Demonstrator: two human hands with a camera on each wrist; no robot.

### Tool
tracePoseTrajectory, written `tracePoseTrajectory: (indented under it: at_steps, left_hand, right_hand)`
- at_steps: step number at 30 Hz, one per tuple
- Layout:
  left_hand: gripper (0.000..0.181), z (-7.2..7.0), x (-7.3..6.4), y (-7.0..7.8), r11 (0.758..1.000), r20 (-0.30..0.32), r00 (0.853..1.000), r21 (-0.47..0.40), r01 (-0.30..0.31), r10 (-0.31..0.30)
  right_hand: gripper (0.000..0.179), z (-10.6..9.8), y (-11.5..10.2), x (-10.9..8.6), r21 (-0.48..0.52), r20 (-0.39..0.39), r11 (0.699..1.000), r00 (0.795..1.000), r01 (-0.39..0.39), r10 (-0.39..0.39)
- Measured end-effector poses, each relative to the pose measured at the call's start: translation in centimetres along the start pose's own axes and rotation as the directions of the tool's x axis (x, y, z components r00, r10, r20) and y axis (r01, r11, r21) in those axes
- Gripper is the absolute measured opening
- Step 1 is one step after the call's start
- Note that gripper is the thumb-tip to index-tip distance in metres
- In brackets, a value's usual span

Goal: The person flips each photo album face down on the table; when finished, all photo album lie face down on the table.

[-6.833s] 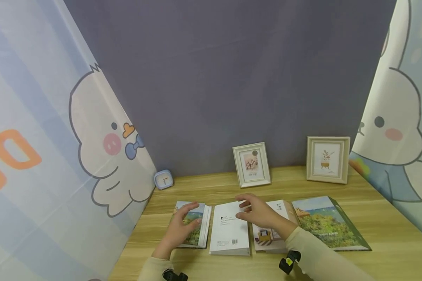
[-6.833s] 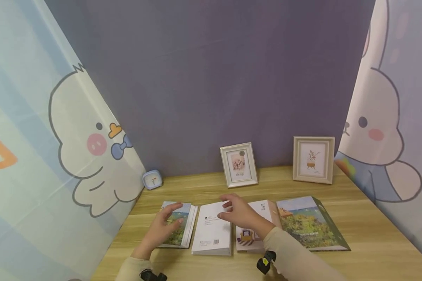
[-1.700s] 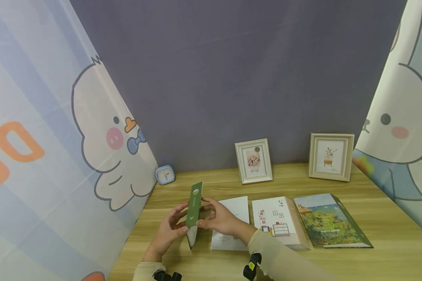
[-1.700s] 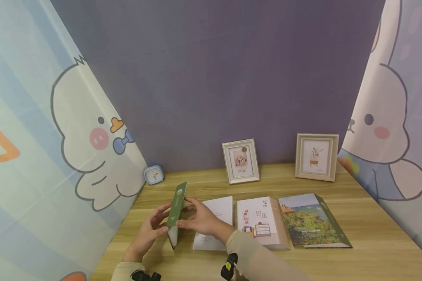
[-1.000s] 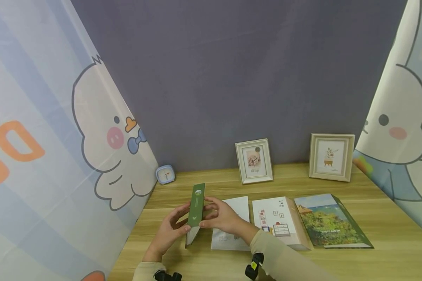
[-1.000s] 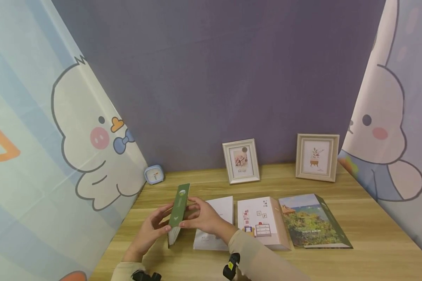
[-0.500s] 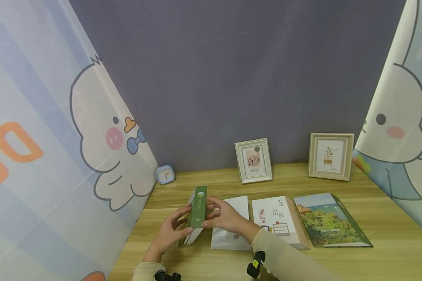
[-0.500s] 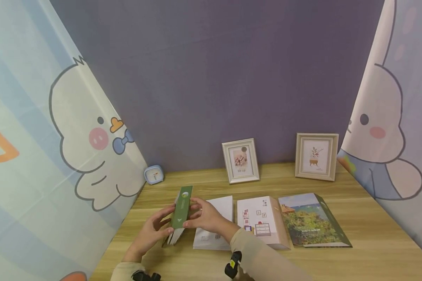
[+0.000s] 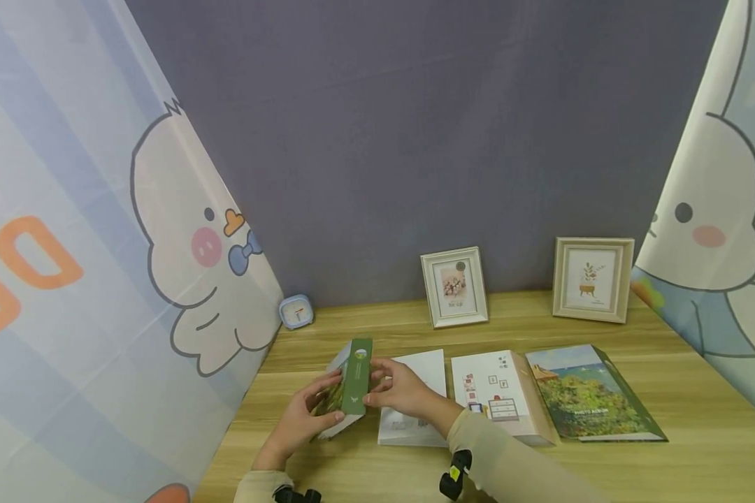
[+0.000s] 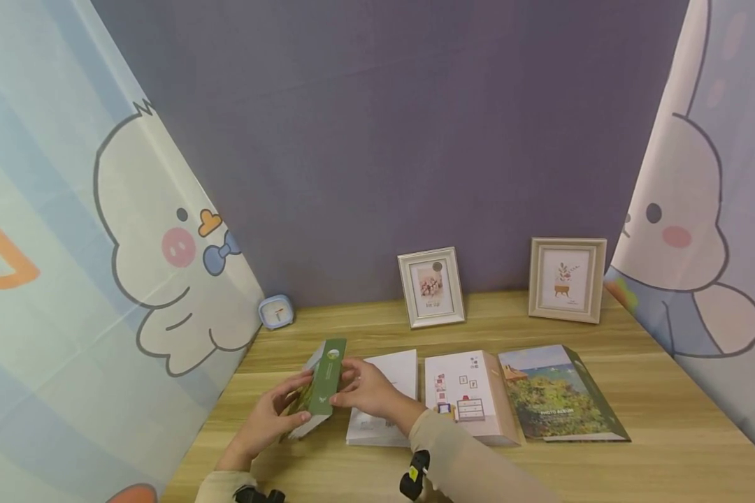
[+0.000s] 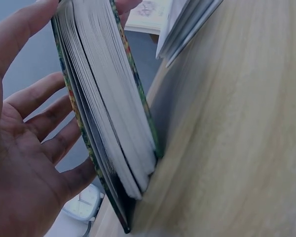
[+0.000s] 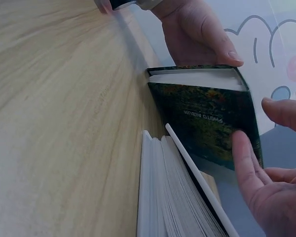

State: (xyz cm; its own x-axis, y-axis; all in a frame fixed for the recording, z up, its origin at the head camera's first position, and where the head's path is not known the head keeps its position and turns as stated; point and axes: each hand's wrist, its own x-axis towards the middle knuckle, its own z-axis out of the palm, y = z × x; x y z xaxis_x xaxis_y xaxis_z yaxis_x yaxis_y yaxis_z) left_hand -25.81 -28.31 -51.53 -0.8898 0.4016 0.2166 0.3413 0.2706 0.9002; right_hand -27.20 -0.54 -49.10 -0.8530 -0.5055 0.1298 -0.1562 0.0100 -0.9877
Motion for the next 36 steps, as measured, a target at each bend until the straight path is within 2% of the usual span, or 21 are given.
tracePoseTrajectory:
  at_steps: [9,14,20,23,28,36]
  left_hand:
    - [0.063,-0.3,-0.1,-0.6,0.997,-0.004,1.0,0.072,-0.019,0.019]
    - [0.064,-0.4,-0.1,-0.7,0.995,0.001,1.0,0.098,-0.007,0.007]
    - [0.065,-0.4,-0.1,-0.8,0.994,0.008,1.0,0.112,0.014,-0.015]
    - [0.065,-0.4,-0.2,-0.9,0.993,0.011,1.0,0.12,0.023,-0.025]
    - [0.064,-0.3,-0.5,-1.0,0.989,0.014,0.998,0.132,0.062,-0.065]
    - [0.062,-0.2,-0.6,-1.2,0.993,0.025,0.998,0.111,0.048,-0.052]
  right_hand:
    - [0.076,0.7,0.4,0.1,-0.017,0.007,0.999,0.999,-0.048,0.048]
    - [0.078,0.9,0.6,0.1,-0.032,0.001,0.996,0.997,-0.08,0.08]
    - [0.083,0.9,0.7,0.2,-0.109,-0.013,0.99,0.996,-0.093,0.093]
    - [0.084,0.9,0.7,0.3,-0.213,-0.014,0.973,0.996,-0.09,0.089]
    - [0.083,1.0,1.0,0.4,-0.356,-0.018,0.929,0.994,-0.104,0.105]
    - [0.079,1.6,0.5,0.1,-0.443,-0.044,0.889,0.993,-0.116,0.108]
